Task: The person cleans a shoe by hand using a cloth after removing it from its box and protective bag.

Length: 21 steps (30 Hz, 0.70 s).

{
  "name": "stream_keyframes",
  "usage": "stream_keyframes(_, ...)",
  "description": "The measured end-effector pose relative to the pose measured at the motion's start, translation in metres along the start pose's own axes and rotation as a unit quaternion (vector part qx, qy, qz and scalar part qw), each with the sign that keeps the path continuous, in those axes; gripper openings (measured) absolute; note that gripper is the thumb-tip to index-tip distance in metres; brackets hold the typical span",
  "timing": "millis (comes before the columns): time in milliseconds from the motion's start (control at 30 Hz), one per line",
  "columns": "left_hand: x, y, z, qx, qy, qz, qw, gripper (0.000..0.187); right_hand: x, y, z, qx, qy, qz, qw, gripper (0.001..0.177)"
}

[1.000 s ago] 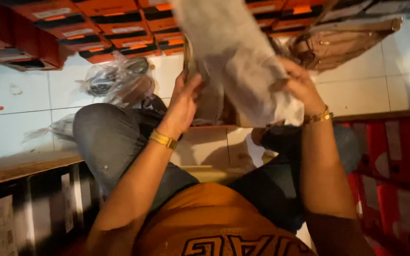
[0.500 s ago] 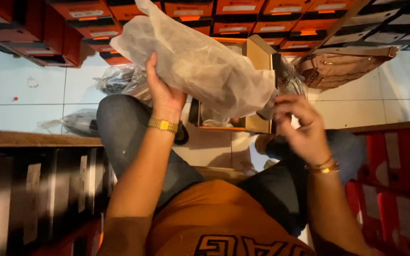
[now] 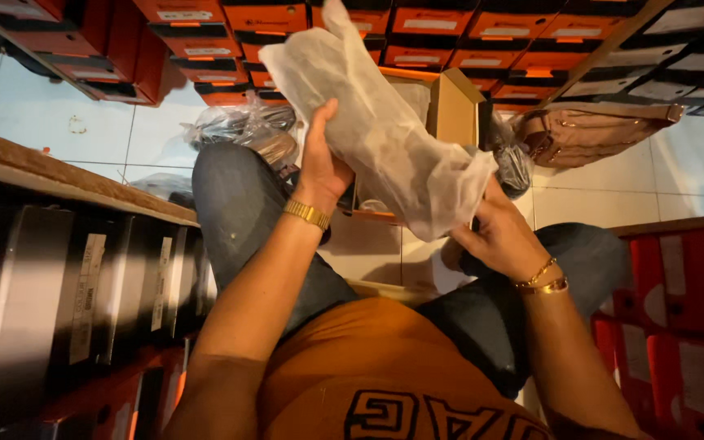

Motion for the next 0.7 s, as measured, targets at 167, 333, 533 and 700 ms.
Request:
stream_keyframes(167, 0.000, -0.003, 0.054, 0.142, -0.101, 0.128, 0.976, 0.052, -0.004, 0.023, -0.011, -0.026, 0.028, -0.022, 0.999, 0.024)
stream_keyframes(333, 0.030, 0.023, 0.078, 0.369, -0.162, 0.237, 0.884, 0.044, -0.024, 0.051, 0.017, -0.042, -0.028, -0.003, 0.999, 0.026)
stream_keyframes(533, 0.066, 0.036, 0.133, 0.724, -0.220, 0.307, 0.576, 0.021, -0.053, 0.120, 0.036, 0.000, -0.156, 0.028, 0.987, 0.035)
stream_keyframes(700, 0.015, 0.053, 0.186, 0.474, -0.488, 0.488, 0.547, 0.037, -0.112, 0.191, 0.056, 0.039, -0.250, 0.151, 0.956, 0.024)
Point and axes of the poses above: each hand's wrist, its own x-axis towards the middle knuckle, its own y-axis out of the back of the hand, z = x × y, the point moved 10 cm from there along x, towards the middle knuckle
